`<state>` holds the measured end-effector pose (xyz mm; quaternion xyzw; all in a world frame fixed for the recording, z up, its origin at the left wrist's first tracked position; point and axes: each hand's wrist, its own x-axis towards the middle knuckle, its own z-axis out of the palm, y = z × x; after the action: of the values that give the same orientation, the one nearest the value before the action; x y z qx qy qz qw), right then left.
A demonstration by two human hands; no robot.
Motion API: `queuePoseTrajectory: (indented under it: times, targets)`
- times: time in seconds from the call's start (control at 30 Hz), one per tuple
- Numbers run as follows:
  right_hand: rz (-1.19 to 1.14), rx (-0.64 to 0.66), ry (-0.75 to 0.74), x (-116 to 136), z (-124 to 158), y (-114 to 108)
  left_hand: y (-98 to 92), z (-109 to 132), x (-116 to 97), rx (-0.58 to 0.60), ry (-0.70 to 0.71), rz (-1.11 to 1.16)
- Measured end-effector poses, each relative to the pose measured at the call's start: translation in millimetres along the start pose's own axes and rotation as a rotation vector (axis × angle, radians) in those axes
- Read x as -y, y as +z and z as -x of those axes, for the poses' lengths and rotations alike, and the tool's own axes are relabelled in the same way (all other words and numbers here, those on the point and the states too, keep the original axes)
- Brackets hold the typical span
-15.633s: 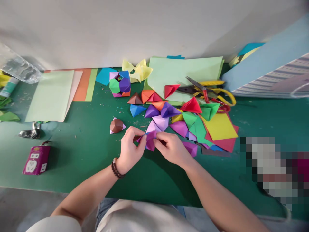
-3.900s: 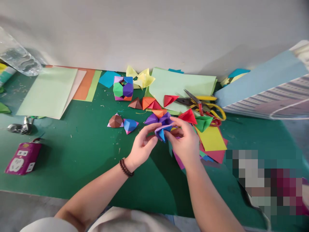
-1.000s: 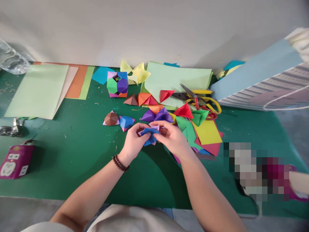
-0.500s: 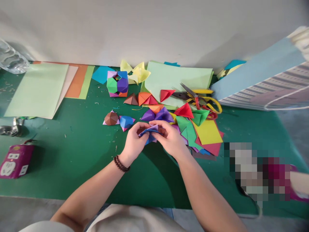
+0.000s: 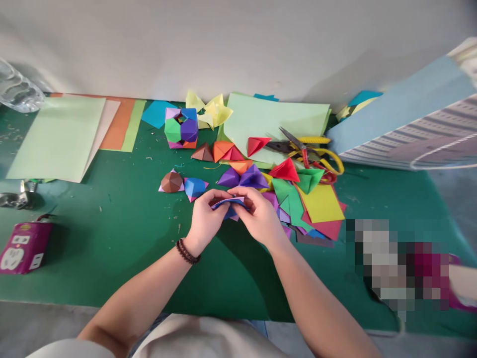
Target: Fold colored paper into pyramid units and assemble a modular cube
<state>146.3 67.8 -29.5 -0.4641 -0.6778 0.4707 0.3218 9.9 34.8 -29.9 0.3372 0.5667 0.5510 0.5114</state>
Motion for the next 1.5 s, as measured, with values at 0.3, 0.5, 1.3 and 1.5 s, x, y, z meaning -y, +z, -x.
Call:
queuePoseTrajectory:
  times: [0.3,0.5,1.3,1.5]
  targets:
    - [0.177,-0.017,-0.212,6,3,-4,-5.9,7,-6,-0.053,0.327,-0.209]
    - [0.219,-0.047,-0.31,11,4,-4,-7.9,8,-8,-0.047,0.482,-0.328]
    - [0.027,-0.027,0.063,8,1,-5,-3.5,1,-10,0.045,0.042,-0.318]
    - [0.04,0.021,0.079,7,0,-10,-4.0,1,-11,0.122,0.086,-0.365]
